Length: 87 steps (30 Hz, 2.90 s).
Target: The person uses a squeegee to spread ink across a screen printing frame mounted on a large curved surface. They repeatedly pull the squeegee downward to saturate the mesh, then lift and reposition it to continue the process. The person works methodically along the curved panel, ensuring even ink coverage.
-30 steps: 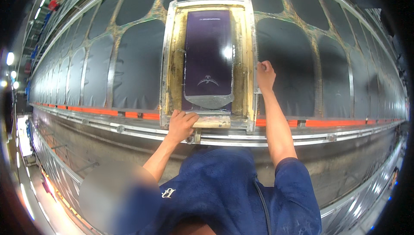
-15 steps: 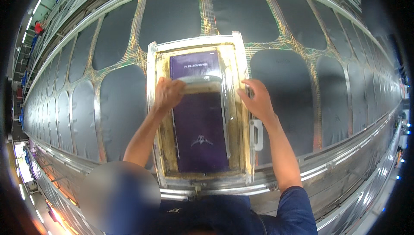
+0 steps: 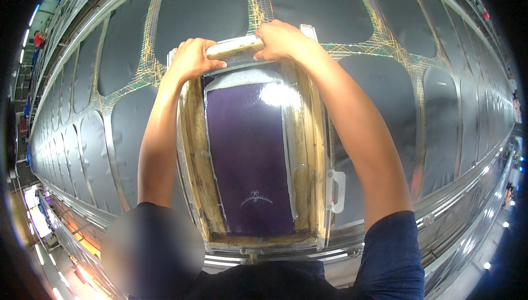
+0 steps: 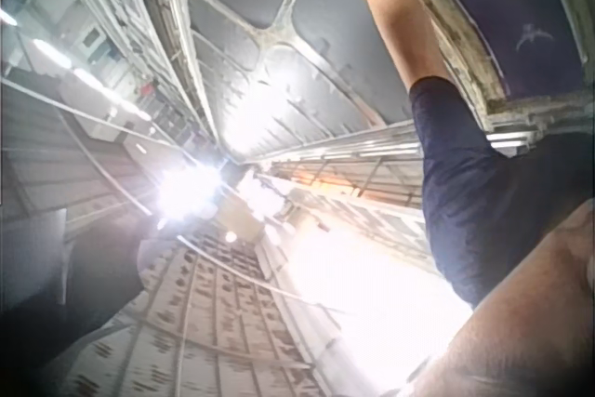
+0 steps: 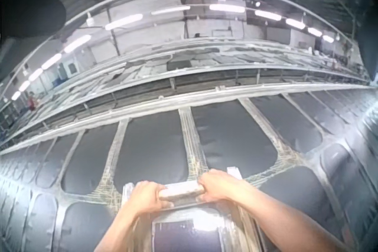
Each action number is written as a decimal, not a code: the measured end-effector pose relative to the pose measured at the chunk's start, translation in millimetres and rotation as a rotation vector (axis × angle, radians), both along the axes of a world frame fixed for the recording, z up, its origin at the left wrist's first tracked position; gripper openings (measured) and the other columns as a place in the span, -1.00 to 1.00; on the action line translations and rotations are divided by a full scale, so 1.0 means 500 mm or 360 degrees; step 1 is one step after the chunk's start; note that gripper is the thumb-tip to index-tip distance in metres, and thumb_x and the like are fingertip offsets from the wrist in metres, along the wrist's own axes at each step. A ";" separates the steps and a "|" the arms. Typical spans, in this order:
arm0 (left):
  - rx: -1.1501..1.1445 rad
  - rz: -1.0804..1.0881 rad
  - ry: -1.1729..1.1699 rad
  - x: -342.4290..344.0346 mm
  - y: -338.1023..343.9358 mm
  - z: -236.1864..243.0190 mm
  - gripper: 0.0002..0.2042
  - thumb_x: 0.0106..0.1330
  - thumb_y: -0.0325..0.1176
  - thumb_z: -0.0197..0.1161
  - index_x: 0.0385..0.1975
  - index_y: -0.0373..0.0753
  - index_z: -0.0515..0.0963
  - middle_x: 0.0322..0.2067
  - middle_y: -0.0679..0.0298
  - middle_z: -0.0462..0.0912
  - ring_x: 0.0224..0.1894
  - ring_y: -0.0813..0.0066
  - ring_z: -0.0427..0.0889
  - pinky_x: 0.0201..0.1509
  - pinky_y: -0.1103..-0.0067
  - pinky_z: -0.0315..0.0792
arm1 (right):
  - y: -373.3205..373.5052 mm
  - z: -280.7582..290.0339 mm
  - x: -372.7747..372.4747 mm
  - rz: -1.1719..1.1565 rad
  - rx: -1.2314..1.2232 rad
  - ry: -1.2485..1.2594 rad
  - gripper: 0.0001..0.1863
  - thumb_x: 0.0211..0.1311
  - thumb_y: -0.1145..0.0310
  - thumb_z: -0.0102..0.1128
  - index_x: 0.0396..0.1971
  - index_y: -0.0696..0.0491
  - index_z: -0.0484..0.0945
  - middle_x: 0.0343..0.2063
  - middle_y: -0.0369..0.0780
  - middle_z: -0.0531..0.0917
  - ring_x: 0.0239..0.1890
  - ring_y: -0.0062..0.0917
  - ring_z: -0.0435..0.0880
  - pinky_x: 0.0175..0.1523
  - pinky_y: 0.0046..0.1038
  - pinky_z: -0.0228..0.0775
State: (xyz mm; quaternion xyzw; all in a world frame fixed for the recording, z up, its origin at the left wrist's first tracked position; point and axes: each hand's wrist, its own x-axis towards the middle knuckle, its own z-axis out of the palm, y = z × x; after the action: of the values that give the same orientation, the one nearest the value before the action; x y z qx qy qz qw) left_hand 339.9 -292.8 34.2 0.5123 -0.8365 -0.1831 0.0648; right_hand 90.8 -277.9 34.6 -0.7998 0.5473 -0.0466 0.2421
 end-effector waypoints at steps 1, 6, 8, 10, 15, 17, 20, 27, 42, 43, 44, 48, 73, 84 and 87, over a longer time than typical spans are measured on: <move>-0.0020 -0.0007 -0.0009 0.000 -0.003 -0.004 -0.58 -0.06 -0.15 0.60 -0.17 -0.16 0.76 -0.41 0.06 0.76 -0.27 0.06 0.76 -0.10 0.31 0.56 | -0.003 -0.010 0.005 -0.0007 -0.0006 -0.0012 -0.60 0.05 0.19 0.53 -0.21 0.17 0.71 -0.40 0.05 0.74 -0.21 -0.08 0.76 -0.04 -0.16 0.56; -0.0112 -0.0044 -0.0079 0.006 0.043 -0.006 -0.55 -0.07 -0.09 0.60 -0.14 -0.10 0.76 -0.39 0.08 0.77 -0.25 0.07 0.76 -0.06 0.29 0.57 | 0.051 -0.033 0.004 -0.0061 -0.0060 -0.0080 -0.59 -0.01 0.22 0.58 -0.27 0.22 0.70 -0.45 0.04 0.73 -0.26 -0.11 0.76 -0.08 -0.17 0.54; -0.0133 -0.0086 -0.0062 0.008 0.090 -0.006 -0.57 -0.07 -0.08 0.60 -0.16 -0.09 0.77 -0.40 0.10 0.77 -0.26 0.07 0.76 -0.07 0.28 0.57 | 0.100 -0.032 0.007 -0.0055 -0.0090 -0.0095 -0.59 0.00 0.21 0.58 -0.27 0.21 0.70 -0.46 0.03 0.73 -0.25 -0.10 0.76 -0.07 -0.17 0.54; -0.0130 -0.0112 -0.0195 0.013 0.157 -0.006 -0.60 -0.05 -0.09 0.60 -0.19 -0.06 0.77 -0.40 0.15 0.77 -0.26 0.10 0.75 -0.09 0.27 0.57 | 0.164 -0.028 0.018 -0.0015 -0.0074 0.0034 -0.60 0.02 0.18 0.55 -0.25 0.16 0.70 -0.44 0.02 0.73 -0.24 -0.09 0.74 -0.05 -0.17 0.54; 0.0085 -0.0046 -0.0096 0.052 0.426 -0.022 -0.71 0.02 -0.11 0.54 -0.28 -0.04 0.75 -0.42 0.24 0.76 -0.29 0.18 0.75 -0.02 0.28 0.51 | 0.438 -0.031 0.055 -0.0112 0.0115 0.0072 -0.63 0.07 0.13 0.52 -0.25 0.09 0.71 -0.39 -0.03 0.73 -0.22 -0.07 0.73 -0.05 -0.15 0.56; -0.0118 -0.0135 -0.0032 0.073 0.560 -0.030 -0.77 0.03 -0.15 0.53 -0.34 -0.04 0.74 -0.47 0.26 0.73 -0.33 0.21 0.73 -0.05 0.29 0.48 | 0.568 -0.029 0.066 -0.0127 0.0143 0.0022 -0.68 0.05 0.18 0.50 -0.30 0.08 0.71 -0.41 -0.04 0.72 -0.23 -0.08 0.72 -0.07 -0.11 0.54; -0.0142 -0.0224 0.0002 0.095 0.750 -0.028 -0.82 0.03 -0.17 0.51 -0.43 -0.04 0.71 -0.49 0.30 0.71 -0.39 0.25 0.68 -0.11 0.33 0.40 | 0.757 -0.028 0.086 0.0013 -0.0012 -0.0046 -0.73 0.02 0.22 0.46 -0.33 0.05 0.68 -0.43 -0.09 0.70 -0.22 -0.12 0.70 -0.01 -0.11 0.47; -0.0068 -0.0251 0.0032 0.099 0.831 -0.006 -0.83 0.06 -0.21 0.49 -0.39 -0.06 0.71 -0.46 0.34 0.72 -0.37 0.30 0.67 -0.05 0.36 0.36 | 0.837 -0.027 0.072 0.0060 0.0009 -0.0087 -0.73 0.07 0.17 0.49 -0.30 -0.01 0.70 -0.42 -0.18 0.70 -0.19 -0.21 0.68 0.04 -0.27 0.43; -0.0127 -0.0040 -0.0181 -0.004 0.001 0.021 -0.59 0.02 -0.10 0.57 -0.11 -0.06 0.75 -0.36 0.09 0.77 -0.22 0.09 0.77 -0.02 0.27 0.59 | -0.005 -0.026 -0.005 -0.0059 -0.0162 -0.0031 -0.59 -0.02 0.17 0.57 -0.16 0.03 0.75 -0.35 -0.03 0.77 -0.20 -0.12 0.78 0.00 -0.16 0.60; -0.0115 -0.0023 -0.0158 -0.004 -0.020 0.016 -0.58 0.01 -0.10 0.59 -0.11 -0.07 0.75 -0.36 0.10 0.78 -0.21 0.09 0.77 -0.02 0.26 0.59 | -0.033 -0.031 -0.006 -0.0034 -0.0160 -0.0009 -0.60 -0.01 0.17 0.58 -0.17 0.03 0.76 -0.35 -0.04 0.78 -0.21 -0.14 0.78 0.00 -0.17 0.60; -0.0070 0.0002 -0.0144 -0.003 -0.033 0.009 -0.57 -0.01 -0.09 0.60 -0.12 -0.08 0.75 -0.36 0.11 0.78 -0.20 0.10 0.77 -0.02 0.27 0.59 | -0.048 -0.039 -0.005 -0.0049 -0.0115 -0.0059 -0.61 0.00 0.18 0.58 -0.18 0.03 0.76 -0.35 -0.04 0.78 -0.21 -0.16 0.79 0.00 -0.19 0.60; -0.0053 -0.0012 -0.0118 0.002 -0.048 -0.015 -0.51 -0.05 -0.06 0.62 -0.09 -0.09 0.75 -0.32 0.12 0.79 -0.19 0.11 0.78 -0.03 0.31 0.60 | -0.062 -0.057 -0.007 -0.0115 -0.0128 -0.0123 -0.61 0.01 0.22 0.57 -0.16 0.09 0.75 -0.36 -0.04 0.78 -0.22 -0.18 0.80 -0.04 -0.23 0.61; -0.0498 -0.0126 0.0088 0.103 0.892 -0.030 -0.73 -0.09 -0.25 0.55 -0.36 -0.07 0.68 -0.37 0.38 0.69 -0.24 0.32 0.62 0.02 0.34 0.36 | 0.834 -0.034 0.026 -0.0317 -0.0204 -0.0576 -0.57 0.12 0.10 0.46 -0.08 0.05 0.71 -0.10 -0.07 0.72 0.04 -0.12 0.64 0.20 -0.18 0.41; -0.0398 -0.0117 0.0112 0.117 0.891 -0.043 -0.79 -0.16 -0.38 0.37 -0.44 -0.05 0.63 -0.40 0.44 0.61 -0.23 0.39 0.58 0.02 0.40 0.36 | 0.692 -0.163 -0.134 -0.1310 -0.0461 -0.0418 -0.66 0.43 0.16 0.16 -0.35 0.17 0.56 -0.43 -0.08 0.63 -0.35 -0.18 0.58 -0.13 -0.27 0.44; -0.0363 -0.0078 0.0187 0.144 0.901 -0.022 -0.77 -0.15 -0.40 0.36 -0.41 -0.04 0.63 -0.39 0.46 0.61 -0.24 0.41 0.58 0.01 0.41 0.35 | 0.691 -0.097 -0.123 -0.1301 -0.0502 -0.0495 -0.69 0.42 0.22 0.19 -0.39 0.19 0.55 -0.47 -0.11 0.61 -0.41 -0.32 0.53 -0.17 -0.31 0.41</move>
State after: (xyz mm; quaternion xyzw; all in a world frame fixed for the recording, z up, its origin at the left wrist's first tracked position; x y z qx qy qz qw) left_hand 412.0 157.6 23.1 0.4695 -0.8589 -0.1179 0.1671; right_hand 29.3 67.6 -14.1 -0.5290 0.7611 -0.3403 0.1585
